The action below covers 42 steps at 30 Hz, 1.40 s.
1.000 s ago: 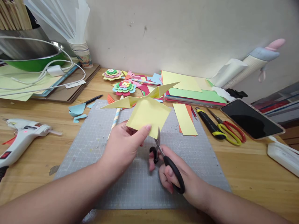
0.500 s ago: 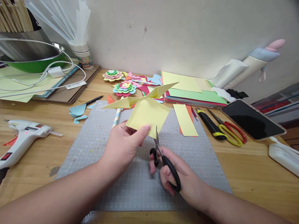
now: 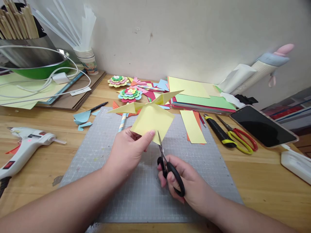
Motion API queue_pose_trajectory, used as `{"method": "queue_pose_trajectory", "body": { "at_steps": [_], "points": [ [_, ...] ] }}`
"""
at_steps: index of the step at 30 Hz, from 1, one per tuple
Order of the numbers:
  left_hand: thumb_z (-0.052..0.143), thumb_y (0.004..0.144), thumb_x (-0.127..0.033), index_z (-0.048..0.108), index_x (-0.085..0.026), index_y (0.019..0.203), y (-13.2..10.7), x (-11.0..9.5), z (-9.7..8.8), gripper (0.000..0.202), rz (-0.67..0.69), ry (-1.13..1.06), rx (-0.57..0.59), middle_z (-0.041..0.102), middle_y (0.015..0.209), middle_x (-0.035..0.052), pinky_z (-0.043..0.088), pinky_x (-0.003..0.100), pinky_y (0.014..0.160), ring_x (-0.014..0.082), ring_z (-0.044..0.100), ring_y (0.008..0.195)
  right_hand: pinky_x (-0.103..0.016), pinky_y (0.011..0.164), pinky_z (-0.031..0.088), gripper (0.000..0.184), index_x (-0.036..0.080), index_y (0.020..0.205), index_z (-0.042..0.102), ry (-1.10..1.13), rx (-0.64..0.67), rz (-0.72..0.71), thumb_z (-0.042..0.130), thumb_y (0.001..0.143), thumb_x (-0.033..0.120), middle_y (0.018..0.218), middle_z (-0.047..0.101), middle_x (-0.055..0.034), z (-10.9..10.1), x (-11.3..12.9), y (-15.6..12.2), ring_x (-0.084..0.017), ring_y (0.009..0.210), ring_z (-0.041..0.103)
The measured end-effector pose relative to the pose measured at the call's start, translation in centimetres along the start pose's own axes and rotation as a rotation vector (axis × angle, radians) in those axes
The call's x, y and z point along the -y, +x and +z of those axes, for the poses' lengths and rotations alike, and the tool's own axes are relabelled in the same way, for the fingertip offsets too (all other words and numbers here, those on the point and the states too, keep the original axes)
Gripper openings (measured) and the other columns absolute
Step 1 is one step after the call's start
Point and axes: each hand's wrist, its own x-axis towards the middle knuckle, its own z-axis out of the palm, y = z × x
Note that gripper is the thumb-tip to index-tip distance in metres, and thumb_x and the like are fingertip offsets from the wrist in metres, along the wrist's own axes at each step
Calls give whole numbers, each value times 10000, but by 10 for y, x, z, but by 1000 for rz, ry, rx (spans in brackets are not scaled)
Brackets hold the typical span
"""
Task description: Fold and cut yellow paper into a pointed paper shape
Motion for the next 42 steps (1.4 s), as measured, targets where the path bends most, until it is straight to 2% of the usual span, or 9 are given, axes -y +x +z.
{"method": "queue_pose_trajectory", "body": {
  "at_steps": [15, 22, 31, 42],
  "points": [
    [672, 756, -482, 435, -199, 486, 2, 4, -1, 457, -4, -2, 24, 415, 518, -49, 272, 258, 524, 107, 362, 539, -187, 340, 165, 544, 182, 837, 517, 1, -43, 49, 716, 700, 670, 581, 544, 67, -2, 0, 1, -19, 376, 288],
    [677, 702, -452, 453, -198, 500, -6, -2, 6, 394, -54, -11, 76, 433, 489, -53, 297, 235, 497, 99, 374, 498, -193, 370, 190, 604, 181, 882, 482, -28, -11, -44, 677, 701, 723, 666, 537, 52, -1, 4, -1, -10, 388, 327],
    [669, 717, -455, 462, -197, 533, -6, -1, 6, 379, -59, -5, 100, 436, 495, -56, 307, 232, 502, 96, 383, 504, -204, 367, 191, 571, 192, 926, 466, -57, 22, -73, 618, 765, 718, 719, 514, 45, -5, 1, -1, -19, 411, 318],
    [678, 711, -436, 453, -197, 510, -4, -1, 7, 385, -60, -29, 84, 437, 487, -54, 298, 229, 491, 95, 378, 496, -199, 365, 147, 485, 192, 875, 500, -6, -35, 9, 667, 772, 636, 634, 523, 64, -4, 0, -1, -25, 405, 264]
  ]
}}
